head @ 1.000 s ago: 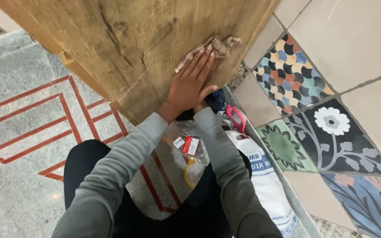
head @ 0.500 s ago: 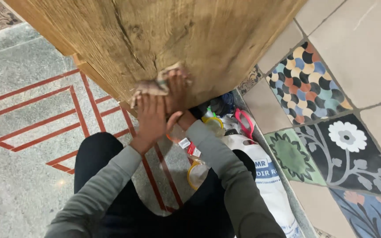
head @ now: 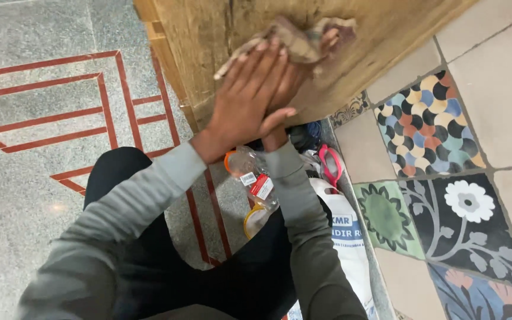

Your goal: Cleaning a wooden cabinet and its drawers with a cloth.

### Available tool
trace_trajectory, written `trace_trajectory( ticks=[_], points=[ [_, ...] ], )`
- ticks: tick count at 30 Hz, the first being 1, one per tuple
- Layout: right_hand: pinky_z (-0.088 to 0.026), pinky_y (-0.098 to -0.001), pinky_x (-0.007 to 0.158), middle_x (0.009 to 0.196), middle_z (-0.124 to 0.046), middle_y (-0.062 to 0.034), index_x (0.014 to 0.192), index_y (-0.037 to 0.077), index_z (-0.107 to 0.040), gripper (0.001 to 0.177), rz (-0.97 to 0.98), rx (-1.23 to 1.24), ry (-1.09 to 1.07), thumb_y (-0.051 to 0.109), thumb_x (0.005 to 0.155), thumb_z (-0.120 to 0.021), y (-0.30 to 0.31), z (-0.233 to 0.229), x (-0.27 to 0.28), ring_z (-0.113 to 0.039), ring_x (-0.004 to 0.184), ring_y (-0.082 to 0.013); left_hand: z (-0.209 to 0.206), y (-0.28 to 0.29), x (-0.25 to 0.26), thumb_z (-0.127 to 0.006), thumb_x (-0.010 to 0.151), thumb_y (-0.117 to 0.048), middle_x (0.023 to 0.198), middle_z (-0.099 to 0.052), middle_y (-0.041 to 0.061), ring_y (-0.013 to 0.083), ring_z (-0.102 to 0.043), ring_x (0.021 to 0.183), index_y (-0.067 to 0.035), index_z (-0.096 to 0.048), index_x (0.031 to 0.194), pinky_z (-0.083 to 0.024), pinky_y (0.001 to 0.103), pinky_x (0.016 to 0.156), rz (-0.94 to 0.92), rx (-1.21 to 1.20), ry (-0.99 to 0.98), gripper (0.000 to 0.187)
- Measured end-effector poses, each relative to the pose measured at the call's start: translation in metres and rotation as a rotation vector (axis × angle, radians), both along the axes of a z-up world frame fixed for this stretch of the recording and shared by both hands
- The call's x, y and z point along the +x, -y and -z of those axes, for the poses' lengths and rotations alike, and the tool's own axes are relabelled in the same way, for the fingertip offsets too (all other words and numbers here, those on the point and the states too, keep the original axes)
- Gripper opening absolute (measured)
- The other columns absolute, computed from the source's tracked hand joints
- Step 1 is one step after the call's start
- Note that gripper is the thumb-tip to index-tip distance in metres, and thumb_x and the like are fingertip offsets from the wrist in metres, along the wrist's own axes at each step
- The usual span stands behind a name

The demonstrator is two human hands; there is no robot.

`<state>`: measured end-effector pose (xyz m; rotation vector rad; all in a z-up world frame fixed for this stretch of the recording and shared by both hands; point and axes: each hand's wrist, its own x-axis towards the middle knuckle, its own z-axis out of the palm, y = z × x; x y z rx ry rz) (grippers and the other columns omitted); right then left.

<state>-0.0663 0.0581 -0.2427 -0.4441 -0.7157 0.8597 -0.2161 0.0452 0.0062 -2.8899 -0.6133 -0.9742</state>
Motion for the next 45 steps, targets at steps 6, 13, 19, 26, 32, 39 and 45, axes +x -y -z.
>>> trace_trajectory(
  ticks=[6, 13, 19, 26, 32, 39, 45],
  points=[
    [-0.015, -0.0552, 0.138, 0.178, -0.014, -0.0078, 0.171, 0.012, -0.012, 0.071, -0.050, -0.264, 1.349, 0.054, 0.115, -0.028, -0.018, 0.052, -0.070, -0.016, 0.166, -0.0308, 0.125, 0.006, -0.087, -0.055, 0.101, -0.070, 0.154, -0.043, 0.033, 0.0496, -0.032, 0.151, 0.008, -0.050, 0.149, -0.018, 0.059, 0.126, -0.226, -0.108, -0.027, 0.092],
    [-0.010, -0.0629, 0.135, 0.174, -0.010, -0.0200, 0.164, 0.007, -0.026, 0.068, 0.652, -0.201, 1.542, 0.048, 0.111, -0.041, 0.008, -0.081, -0.110, -0.009, 0.163, -0.0439, 0.101, -0.007, -0.108, -0.058, 0.101, -0.066, 0.153, -0.042, 0.036, 0.0544, -0.036, 0.147, 0.014, -0.048, 0.148, -0.021, 0.065, 0.125, -0.169, -0.143, 0.026, 0.093],
    [-0.011, -0.0649, 0.133, 0.172, -0.013, -0.0220, 0.162, 0.004, -0.031, 0.068, 0.963, -0.135, 1.607, 0.044, 0.109, -0.044, 0.021, -0.056, -0.123, -0.011, 0.162, -0.0471, 0.095, -0.015, -0.120, -0.063, 0.102, -0.064, 0.152, -0.039, 0.040, 0.0599, -0.032, 0.145, 0.014, -0.047, 0.147, -0.023, 0.067, 0.124, -0.083, -0.112, 0.230, 0.092],
    [-0.011, -0.0585, 0.133, 0.173, -0.011, -0.0200, 0.165, 0.004, -0.021, 0.072, 1.155, -0.110, 1.523, 0.046, 0.112, -0.043, 0.001, -0.144, -0.123, -0.011, 0.163, -0.0430, 0.096, -0.044, -0.131, -0.065, 0.102, -0.059, 0.160, -0.034, 0.034, 0.0539, -0.030, 0.153, 0.008, -0.040, 0.152, -0.025, 0.064, 0.129, 0.054, -0.201, 0.348, 0.087],
    [-0.007, -0.0522, 0.134, 0.175, -0.003, -0.0197, 0.170, 0.006, -0.011, 0.076, 1.131, -0.236, 1.444, 0.050, 0.116, -0.042, -0.004, -0.181, -0.158, -0.005, 0.165, -0.0402, 0.049, -0.049, -0.133, -0.061, 0.104, -0.057, 0.168, -0.021, 0.038, 0.0537, -0.023, 0.160, 0.013, -0.016, 0.161, -0.023, 0.056, 0.132, 0.110, -0.389, 0.524, 0.101],
    [-0.010, -0.0590, 0.137, 0.176, 0.001, -0.0203, 0.169, 0.005, -0.003, 0.080, 1.096, -0.156, 1.582, 0.051, 0.114, -0.038, -0.001, -0.116, -0.155, -0.003, 0.166, -0.0408, 0.093, -0.049, -0.141, -0.065, 0.099, -0.060, 0.165, -0.021, 0.038, 0.0522, -0.023, 0.158, 0.013, -0.019, 0.158, -0.023, 0.055, 0.133, 0.025, -0.492, 0.398, 0.104],
    [-0.019, -0.0515, 0.135, 0.179, -0.006, -0.0247, 0.170, 0.003, -0.008, 0.078, 1.100, -0.408, 1.252, 0.051, 0.115, -0.035, -0.008, -0.218, -0.185, -0.009, 0.164, -0.0415, 0.000, -0.056, -0.137, -0.061, 0.099, -0.059, 0.173, -0.017, 0.030, 0.0455, -0.018, 0.165, 0.007, -0.012, 0.165, -0.022, 0.050, 0.136, 0.189, -0.509, 0.673, 0.105]
  ],
)
